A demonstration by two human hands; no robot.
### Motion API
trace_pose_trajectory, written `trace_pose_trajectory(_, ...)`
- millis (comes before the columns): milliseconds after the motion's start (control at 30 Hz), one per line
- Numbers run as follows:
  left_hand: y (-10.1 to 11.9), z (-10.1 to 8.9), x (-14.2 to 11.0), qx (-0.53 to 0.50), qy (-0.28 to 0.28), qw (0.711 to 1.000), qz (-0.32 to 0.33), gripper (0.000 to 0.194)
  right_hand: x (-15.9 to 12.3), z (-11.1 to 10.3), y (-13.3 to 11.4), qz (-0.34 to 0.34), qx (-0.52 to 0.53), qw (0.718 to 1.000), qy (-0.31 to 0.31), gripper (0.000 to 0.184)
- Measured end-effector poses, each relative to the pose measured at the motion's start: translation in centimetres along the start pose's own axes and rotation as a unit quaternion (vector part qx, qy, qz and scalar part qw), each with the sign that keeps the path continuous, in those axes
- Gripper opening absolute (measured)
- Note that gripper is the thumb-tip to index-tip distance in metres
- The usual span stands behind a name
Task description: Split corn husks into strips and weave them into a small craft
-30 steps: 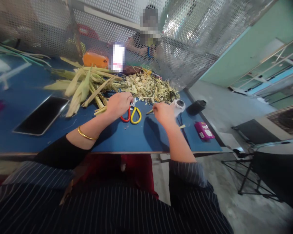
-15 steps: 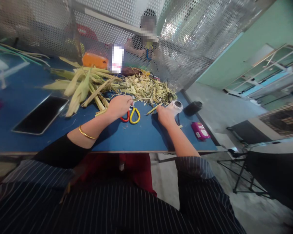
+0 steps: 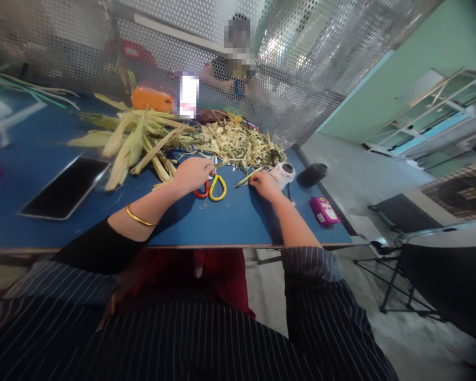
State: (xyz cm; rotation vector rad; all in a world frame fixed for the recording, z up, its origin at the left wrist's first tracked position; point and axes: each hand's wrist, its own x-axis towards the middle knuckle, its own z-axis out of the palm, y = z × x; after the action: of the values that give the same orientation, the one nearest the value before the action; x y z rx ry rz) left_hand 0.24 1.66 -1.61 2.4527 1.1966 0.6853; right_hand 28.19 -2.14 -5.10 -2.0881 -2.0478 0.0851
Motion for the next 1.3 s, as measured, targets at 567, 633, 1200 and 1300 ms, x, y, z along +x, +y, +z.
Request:
trace_pose_trajectory(567, 0.3, -0.3, 0.0, -0.033, -0.012, 0.999, -0.004, 0.030, -3.7, -0.5, -1.7, -0.003, -0.016, 0.996, 0.084, 0.026)
trace_pose_trajectory(633, 0.3, -0.2, 0.0, -0.058, -0.017, 0.998, 0.000, 0.030, -4.6, -0.5, -2.8, -0.020, -0.043, 0.996, 0.079, 0.029)
trace_pose_trajectory(1200, 1.5, 0.4, -1.0, -0.378, -0.218, 0.890, -0.131, 0.017, -8.8, 1.3, -11.7, -0.286, -0.018, 0.950, 0.125, 0.030)
trace_pose_trajectory(1300, 1.5, 0.8, -0.9, -0.416, -0.254, 0.857, -0.167, 0.015, -8.7, 1.9, -13.0, -0.347, -0.031, 0.925, 0.148, 0.030)
